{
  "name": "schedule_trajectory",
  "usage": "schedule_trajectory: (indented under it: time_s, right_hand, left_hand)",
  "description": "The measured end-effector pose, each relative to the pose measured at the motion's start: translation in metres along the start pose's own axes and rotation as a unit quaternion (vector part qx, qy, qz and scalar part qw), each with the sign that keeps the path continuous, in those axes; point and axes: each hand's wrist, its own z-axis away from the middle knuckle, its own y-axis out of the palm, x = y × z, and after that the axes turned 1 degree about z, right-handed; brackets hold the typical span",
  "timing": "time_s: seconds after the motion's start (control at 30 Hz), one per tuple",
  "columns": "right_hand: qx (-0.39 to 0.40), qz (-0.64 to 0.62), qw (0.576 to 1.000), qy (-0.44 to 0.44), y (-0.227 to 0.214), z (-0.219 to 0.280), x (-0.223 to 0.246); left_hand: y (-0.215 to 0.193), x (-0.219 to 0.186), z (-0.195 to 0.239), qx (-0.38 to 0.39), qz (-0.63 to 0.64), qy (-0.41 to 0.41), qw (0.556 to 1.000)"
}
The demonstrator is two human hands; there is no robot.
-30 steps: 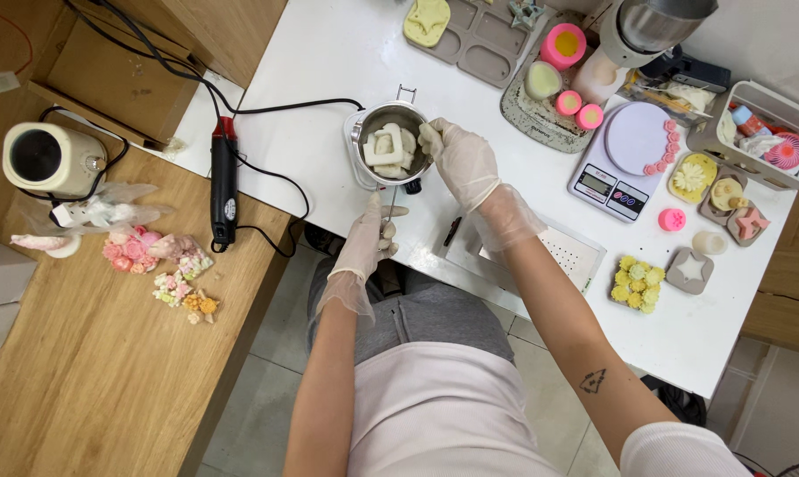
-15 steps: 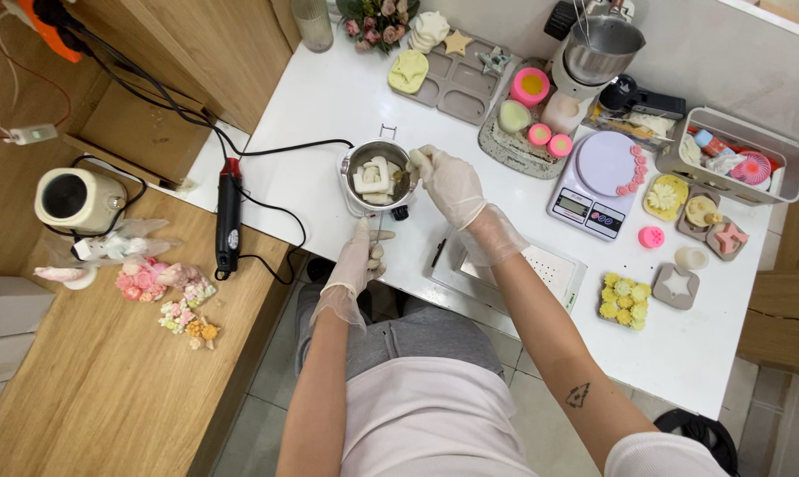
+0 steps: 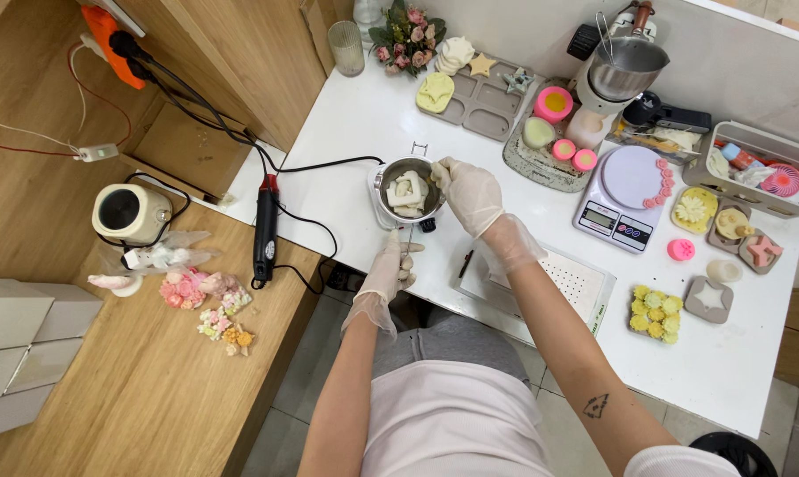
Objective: The person melts white wax blocks in a metal pot placed on a heating base. They use a small metal spatula to stir and break up the wax as it melts. The person wears gloves and occasionally adjusts them while working at a white countertop with various molds and tools nearby.
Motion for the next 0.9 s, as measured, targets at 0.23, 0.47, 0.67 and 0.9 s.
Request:
schedule_trajectory:
  time_s: [0.23,0.47,0.67,0.9]
  right_hand:
    - [-0.016,-0.033,0.999,-0.006,0.001,-0.004,0.008]
    - [0.029,0.053,0.997,-0.044,0.011,-0.007,0.019]
    - [0.023,0.051,0.997,-0.06,0.019,-0.01,0.035]
    - [0.004,-0.055,0.998,0.01,0.007,-0.021,0.039]
  left_hand:
    - [-0.003,0.004,0.001,0.03,0.018,0.016,0.999]
    - [-0.002,0.01,-0.004,0.038,0.025,-0.004,0.999]
    - [0.0,0.013,-0.006,0.046,0.034,-0.002,0.998]
    - [0.001,0.01,0.001,0.048,0.036,0.004,0.998]
